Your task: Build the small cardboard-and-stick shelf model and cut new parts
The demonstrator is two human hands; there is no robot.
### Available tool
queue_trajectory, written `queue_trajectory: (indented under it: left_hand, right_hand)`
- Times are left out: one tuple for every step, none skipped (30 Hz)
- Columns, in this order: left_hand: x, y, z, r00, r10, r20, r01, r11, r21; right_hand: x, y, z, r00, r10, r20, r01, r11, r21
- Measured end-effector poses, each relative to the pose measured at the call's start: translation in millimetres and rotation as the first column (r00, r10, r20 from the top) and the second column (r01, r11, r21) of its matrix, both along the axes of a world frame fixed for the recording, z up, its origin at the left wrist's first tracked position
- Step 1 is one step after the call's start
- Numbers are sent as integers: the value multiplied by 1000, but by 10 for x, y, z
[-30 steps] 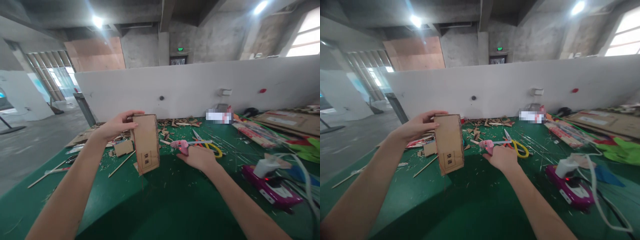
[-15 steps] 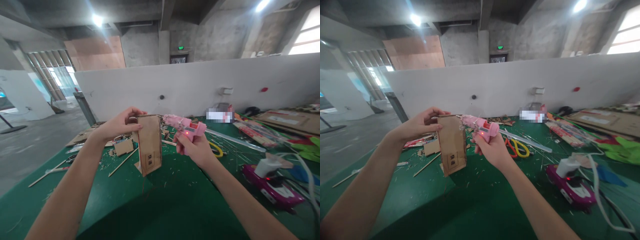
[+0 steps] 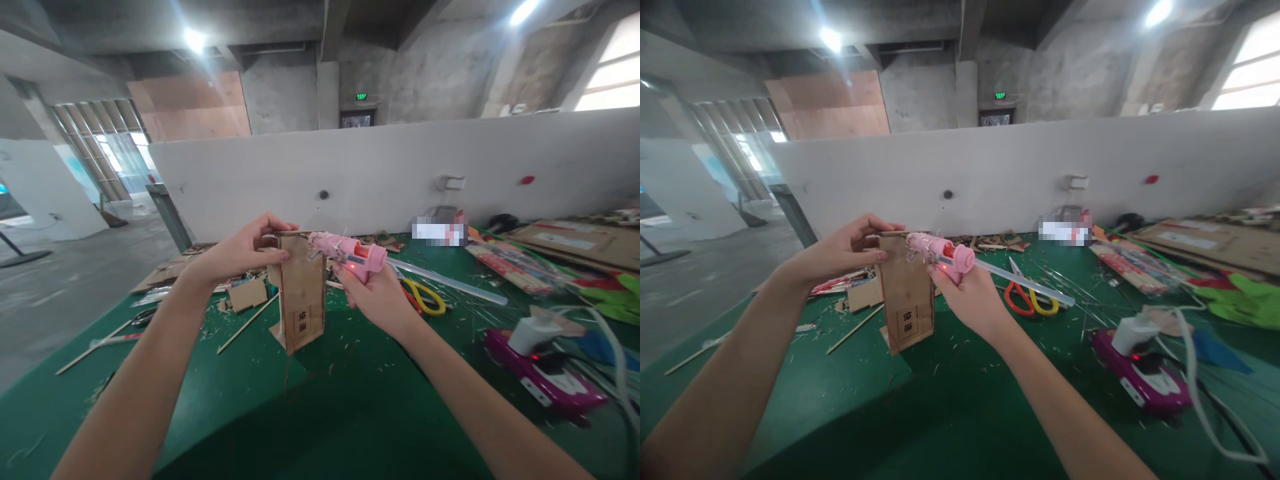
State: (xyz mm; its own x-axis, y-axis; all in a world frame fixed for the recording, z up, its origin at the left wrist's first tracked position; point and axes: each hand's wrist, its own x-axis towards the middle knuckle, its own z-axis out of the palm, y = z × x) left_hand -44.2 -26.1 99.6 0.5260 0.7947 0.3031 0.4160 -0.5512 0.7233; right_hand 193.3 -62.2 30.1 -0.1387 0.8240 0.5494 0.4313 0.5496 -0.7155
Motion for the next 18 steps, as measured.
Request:
queue_trajectory:
  left_hand:
    - [1,-1,-2,1000,-1,3,1,1000,6]
    - [1,-1,-5,1000,-1,6,0,1000,11]
    - [0,1,-8,1000,1,9,-1,1000,15]
    - [-1,4,-12,1000,2,9,-3,1000,17]
    - [-3,9,-15,1000,4,9,-4,1000,18]
    - [-6,13,-17,1000,3,5,-3,1000,18]
    - [-8,18,-19,1000,3,-2,-3,1000,20]
    - [-10,21,-20,1000,3,-11,-3,1000,23]
    - [-12,24,-21,1000,5,-18,-5,1000,28]
    - [-12,25,-21,1000,8,-23,-8,1000,29]
    - [-13,25,-20,1000,12,-24,-12,1000,28]
    - [-14,24,-20,1000,17,-19,-16,1000,26]
    - [-15,24,-20,1000,20,-14,-20,1000,22]
    - [-17,25,-20,1000,20,-9,-20,1000,19]
    - [-20,27,-21,1000,18,-6,-18,1000,18]
    - [-21,31,-22,1000,16,-6,-16,1000,20]
    - [-21,37,-24,1000,15,-6,-15,1000,25]
    - [-18,44,-29,1000,14,-10,-13,999,31]
  right_hand:
    - [6,0,5,1000,-5,5,5,1000,4]
    - [14,2,5,1000,-13,12,13,1000,5]
    - [22,6,2,1000,-24,20,24,1000,3]
    - [31,11,-4,999,-34,27,34,999,-1]
    - [39,18,-13,999,-45,31,45,999,-3]
    - [47,24,-24,998,-54,31,54,999,-1]
    - [54,31,-35,998,-63,29,63,998,4]
    - [59,37,-45,997,-73,28,73,997,8]
    - [64,42,-53,996,-83,29,83,996,13]
    - [68,47,-58,995,-90,32,89,996,14]
    - [72,49,-61,995,-96,33,95,995,13]
    - [75,51,-62,994,-100,35,100,995,10]
    - [77,51,-61,994,-105,35,105,994,8]
    - [77,49,-59,994,-108,33,108,994,7]
    - [76,45,-58,994,-109,30,109,994,5]
    - [73,38,-56,994,-107,23,107,994,-3]
    - [67,28,-54,995,-100,9,100,995,-17]
    - [59,14,-52,996,-89,-10,89,996,-33]
